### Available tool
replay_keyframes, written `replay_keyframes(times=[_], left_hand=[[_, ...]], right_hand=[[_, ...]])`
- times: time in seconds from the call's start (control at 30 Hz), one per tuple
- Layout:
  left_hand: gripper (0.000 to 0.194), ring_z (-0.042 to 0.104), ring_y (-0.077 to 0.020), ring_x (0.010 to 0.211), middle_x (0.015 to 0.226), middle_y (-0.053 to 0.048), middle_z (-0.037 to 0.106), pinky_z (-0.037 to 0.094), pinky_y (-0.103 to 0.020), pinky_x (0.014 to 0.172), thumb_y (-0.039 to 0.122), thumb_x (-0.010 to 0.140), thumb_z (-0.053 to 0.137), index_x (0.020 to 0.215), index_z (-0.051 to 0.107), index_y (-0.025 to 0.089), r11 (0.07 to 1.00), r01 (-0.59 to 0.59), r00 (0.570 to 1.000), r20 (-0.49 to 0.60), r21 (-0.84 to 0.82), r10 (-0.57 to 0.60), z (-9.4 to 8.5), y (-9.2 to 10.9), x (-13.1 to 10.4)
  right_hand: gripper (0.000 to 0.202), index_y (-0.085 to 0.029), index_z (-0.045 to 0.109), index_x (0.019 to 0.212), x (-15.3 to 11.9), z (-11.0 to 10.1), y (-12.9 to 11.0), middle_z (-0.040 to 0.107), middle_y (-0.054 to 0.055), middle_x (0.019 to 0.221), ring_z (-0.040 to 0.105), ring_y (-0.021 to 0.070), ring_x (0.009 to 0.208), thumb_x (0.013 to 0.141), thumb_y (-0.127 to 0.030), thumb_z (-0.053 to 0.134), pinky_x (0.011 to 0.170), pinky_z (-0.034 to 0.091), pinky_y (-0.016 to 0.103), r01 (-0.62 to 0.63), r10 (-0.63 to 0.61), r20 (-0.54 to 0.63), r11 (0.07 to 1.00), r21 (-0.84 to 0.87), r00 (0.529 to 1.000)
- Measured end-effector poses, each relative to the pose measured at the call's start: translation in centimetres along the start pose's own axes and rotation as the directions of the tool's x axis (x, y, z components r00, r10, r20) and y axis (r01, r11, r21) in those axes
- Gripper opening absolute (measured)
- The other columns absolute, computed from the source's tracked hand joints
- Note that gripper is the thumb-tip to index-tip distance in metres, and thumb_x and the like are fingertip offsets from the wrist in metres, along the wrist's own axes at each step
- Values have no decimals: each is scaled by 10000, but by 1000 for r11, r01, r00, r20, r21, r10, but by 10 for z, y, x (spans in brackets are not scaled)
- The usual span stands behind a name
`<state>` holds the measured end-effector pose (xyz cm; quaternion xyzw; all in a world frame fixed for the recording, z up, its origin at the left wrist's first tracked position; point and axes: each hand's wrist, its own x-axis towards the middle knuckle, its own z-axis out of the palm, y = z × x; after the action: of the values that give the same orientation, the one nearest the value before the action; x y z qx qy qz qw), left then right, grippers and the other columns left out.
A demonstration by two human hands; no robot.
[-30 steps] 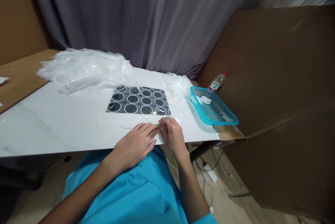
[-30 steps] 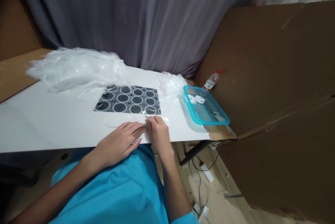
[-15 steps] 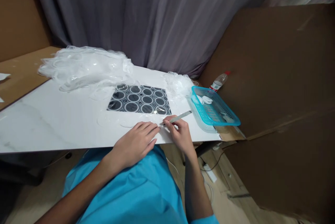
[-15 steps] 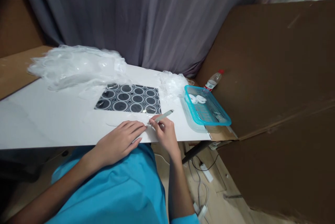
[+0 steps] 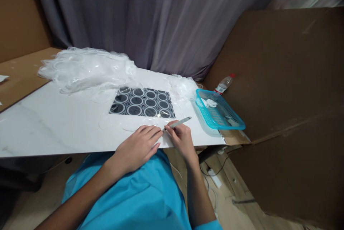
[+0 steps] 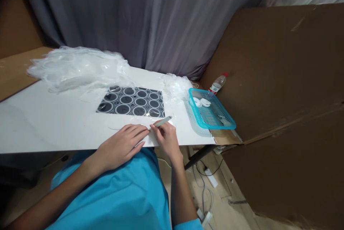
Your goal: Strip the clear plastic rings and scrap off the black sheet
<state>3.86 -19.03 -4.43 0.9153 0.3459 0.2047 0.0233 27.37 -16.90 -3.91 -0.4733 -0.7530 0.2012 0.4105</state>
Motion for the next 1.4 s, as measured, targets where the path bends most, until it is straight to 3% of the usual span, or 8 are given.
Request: replay_keyframes(times=[0.43,0.77,1.03,1.2,1.3,1.4], left_hand=[[412,604,-296,1391,1489,-111,671,421,-482,1189,368,1196,424,1544,577,211,1000,11,1000,17,-1,-11,-1,1,0],[418,605,-296,1396,1513,-104,665,423,-483,1188,360,1191,426,1558,565,217,1000,-1,1000,-7,3,1,1,-1,0],[361,603,-293,1396,1502,-98,673,426,-478,1181,360,1190,429,1465,619,225,1000,8,1000,-11,3,-8,-1,1,0],[391,608,-293,1392,1481,-105,684,422,-481,1185,352,1190,431,1511,604,211,1000,15,1000,1,-7,-15,-2,2,0],[408,606,-295,1406,1490,-106,684,420,-483,1193,355,1188,437,1539,594,219,1000,14,1000,-9,-21,-14,-1,1,0],[386,603,-291,1418,1509,-98,679,427,-481,1195,357,1187,441,1509,615,234,999,15,1000,-11,-44,-16,0,0,0]], right_hand=[[299,-223,782,963,-1,2,4,815,90,1014,762,254,932,1135,-413,628,836,591,359,13,-13,8,998,-54,1000],[183,-264,789,1180,-9,2,7,815,97,1174,746,283,1118,1144,-274,610,1009,604,442,181,-164,93,961,-209,982],[196,-269,784,1174,-9,3,8,816,93,1178,755,281,1108,1149,-269,589,1006,598,434,166,-156,61,957,-239,986],[191,-251,786,1155,-3,5,8,818,104,1125,752,288,1069,1141,-278,597,963,586,418,136,-120,75,953,-272,990],[213,-239,794,1142,5,5,12,826,113,1112,759,290,1040,1133,-263,582,934,585,409,118,-111,40,946,-301,993],[251,-221,803,1139,12,3,17,840,124,1113,775,299,1022,1136,-283,559,934,588,420,77,-105,-79,953,-294,991]])
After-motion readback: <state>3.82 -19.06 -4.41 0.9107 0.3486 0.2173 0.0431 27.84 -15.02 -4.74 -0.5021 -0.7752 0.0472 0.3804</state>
